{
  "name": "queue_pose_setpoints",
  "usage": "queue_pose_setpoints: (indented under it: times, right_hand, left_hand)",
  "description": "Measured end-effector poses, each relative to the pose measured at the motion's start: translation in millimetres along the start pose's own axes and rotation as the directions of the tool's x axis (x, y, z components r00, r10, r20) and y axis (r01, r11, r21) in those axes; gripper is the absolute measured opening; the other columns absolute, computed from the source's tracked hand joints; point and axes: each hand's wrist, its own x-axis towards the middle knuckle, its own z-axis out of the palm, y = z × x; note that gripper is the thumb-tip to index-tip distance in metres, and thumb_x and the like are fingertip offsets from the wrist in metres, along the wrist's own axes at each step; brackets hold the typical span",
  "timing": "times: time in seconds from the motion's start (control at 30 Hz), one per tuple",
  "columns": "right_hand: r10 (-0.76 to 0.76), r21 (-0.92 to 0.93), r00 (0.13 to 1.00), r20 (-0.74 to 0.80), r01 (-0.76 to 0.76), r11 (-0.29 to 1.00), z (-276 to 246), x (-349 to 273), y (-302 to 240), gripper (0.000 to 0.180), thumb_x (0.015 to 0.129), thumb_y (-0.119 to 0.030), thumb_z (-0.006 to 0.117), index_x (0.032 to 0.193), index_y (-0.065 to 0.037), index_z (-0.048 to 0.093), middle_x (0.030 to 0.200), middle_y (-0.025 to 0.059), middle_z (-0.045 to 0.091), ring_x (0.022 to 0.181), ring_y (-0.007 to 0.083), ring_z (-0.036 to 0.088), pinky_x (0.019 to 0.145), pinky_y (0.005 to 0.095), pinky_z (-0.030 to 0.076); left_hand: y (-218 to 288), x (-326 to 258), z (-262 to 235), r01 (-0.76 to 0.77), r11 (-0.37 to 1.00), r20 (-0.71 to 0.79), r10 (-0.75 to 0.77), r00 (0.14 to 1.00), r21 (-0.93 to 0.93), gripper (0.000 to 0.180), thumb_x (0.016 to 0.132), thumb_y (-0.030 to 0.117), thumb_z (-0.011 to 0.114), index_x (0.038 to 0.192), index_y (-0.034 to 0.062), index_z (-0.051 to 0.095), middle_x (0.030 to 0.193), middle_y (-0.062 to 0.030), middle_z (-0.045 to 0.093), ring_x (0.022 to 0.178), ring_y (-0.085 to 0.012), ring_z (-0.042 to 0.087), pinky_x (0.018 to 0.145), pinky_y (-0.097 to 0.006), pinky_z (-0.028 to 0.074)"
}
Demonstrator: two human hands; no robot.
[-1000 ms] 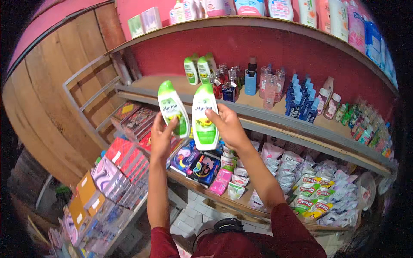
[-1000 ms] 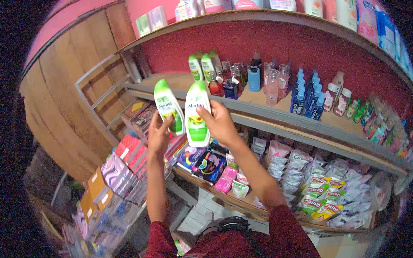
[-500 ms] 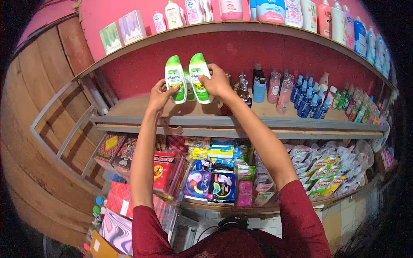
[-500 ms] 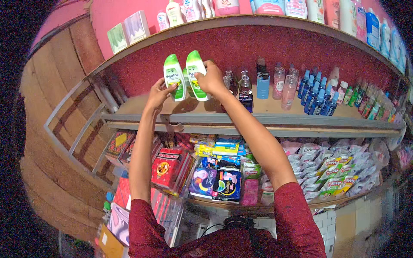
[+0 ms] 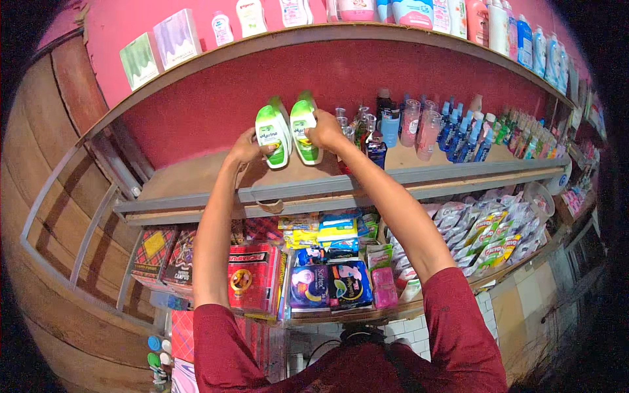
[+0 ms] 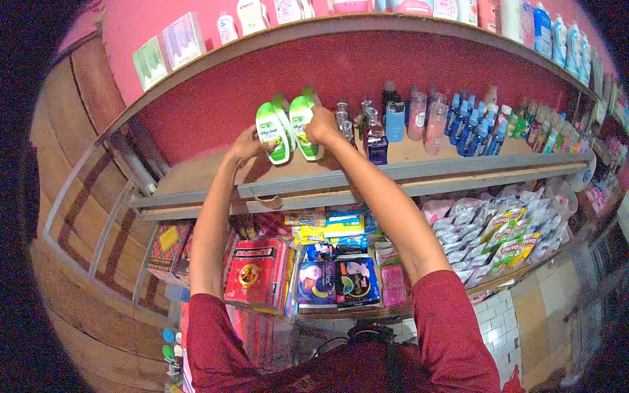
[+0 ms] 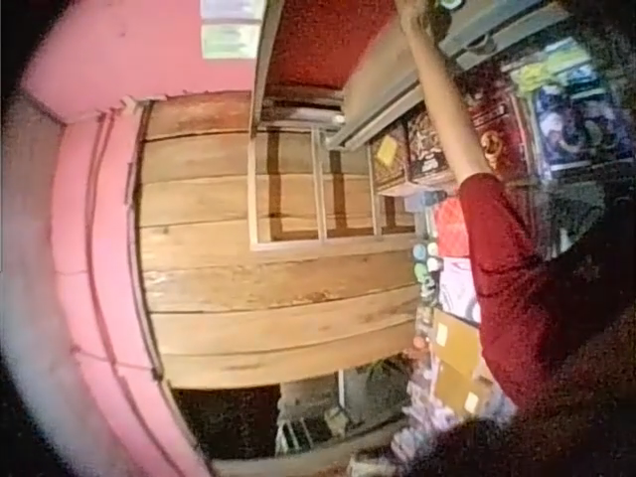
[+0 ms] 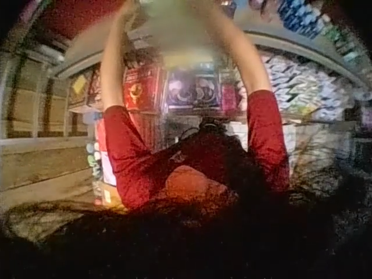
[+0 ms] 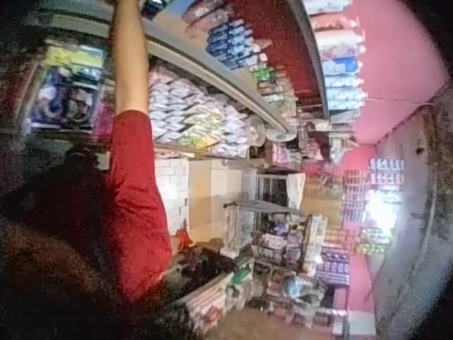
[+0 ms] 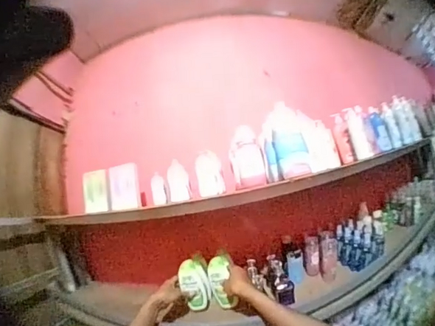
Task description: Stocking perfume and lotion bottles onto store shelves from a cardboard box.
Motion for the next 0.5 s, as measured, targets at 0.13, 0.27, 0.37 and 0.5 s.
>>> queue_pose_setpoints:
  times: [0.13, 0.27, 0.37, 0.5]
  right_hand:
    - [0.039, -0.007, 0.999, 0.03, -0.038, 0.999, 7, 5, 5, 0.042, 0.072, -0.014, 0.071, 0.108, 0.002, 0.057, 0.105, 0.0219, 0.062, 0.101, 0.0354, 0.059, 0.088, 0.0393, 0.045]
    - [0.054, -0.058, 0.998, 0.025, -0.052, 0.997, 13, 7, 9, 0.042, 0.072, -0.014, 0.071, 0.109, 0.002, 0.056, 0.105, 0.0216, 0.062, 0.101, 0.0345, 0.059, 0.087, 0.0388, 0.045]
    - [0.073, 0.015, 0.996, 0.042, -0.074, 0.997, 16, 6, 12, 0.041, 0.074, -0.014, 0.07, 0.11, 0.002, 0.056, 0.106, 0.0209, 0.062, 0.101, 0.0335, 0.059, 0.087, 0.038, 0.046]
    - [0.072, 0.073, 0.996, 0.045, -0.075, 0.994, 17, 5, 16, 0.039, 0.077, -0.012, 0.067, 0.11, 0.001, 0.054, 0.108, 0.0208, 0.061, 0.102, 0.0333, 0.059, 0.088, 0.0379, 0.045]
  left_hand:
    - [-16, 13, -6, -0.002, 0.999, 0.008, 0.001, 1.0, 0.041, 0.062, 0.07, 0.001, 0.075, 0.125, 0.0009, 0.046, 0.116, -0.0103, 0.059, 0.104, -0.0202, 0.058, 0.088, -0.036, 0.048]
    - [-30, 24, -8, -0.088, 0.996, 0.11, 0.087, 0.99, 0.003, 0.064, 0.07, 0.002, 0.076, 0.126, 0.0019, 0.045, 0.118, -0.0094, 0.058, 0.108, -0.0195, 0.055, 0.093, -0.036, 0.045]
    - [-35, 27, -7, -0.125, 0.992, 0.159, 0.12, 0.98, 0.022, 0.063, 0.071, 0.001, 0.074, 0.127, 0.0024, 0.044, 0.119, -0.009, 0.057, 0.11, -0.0196, 0.054, 0.096, -0.036, 0.042]
    - [-32, 23, -4, -0.112, 0.993, 0.164, 0.103, 0.981, 0.048, 0.061, 0.074, -0.001, 0.07, 0.128, 0.0032, 0.043, 0.12, -0.0082, 0.057, 0.111, -0.0195, 0.053, 0.097, -0.036, 0.042]
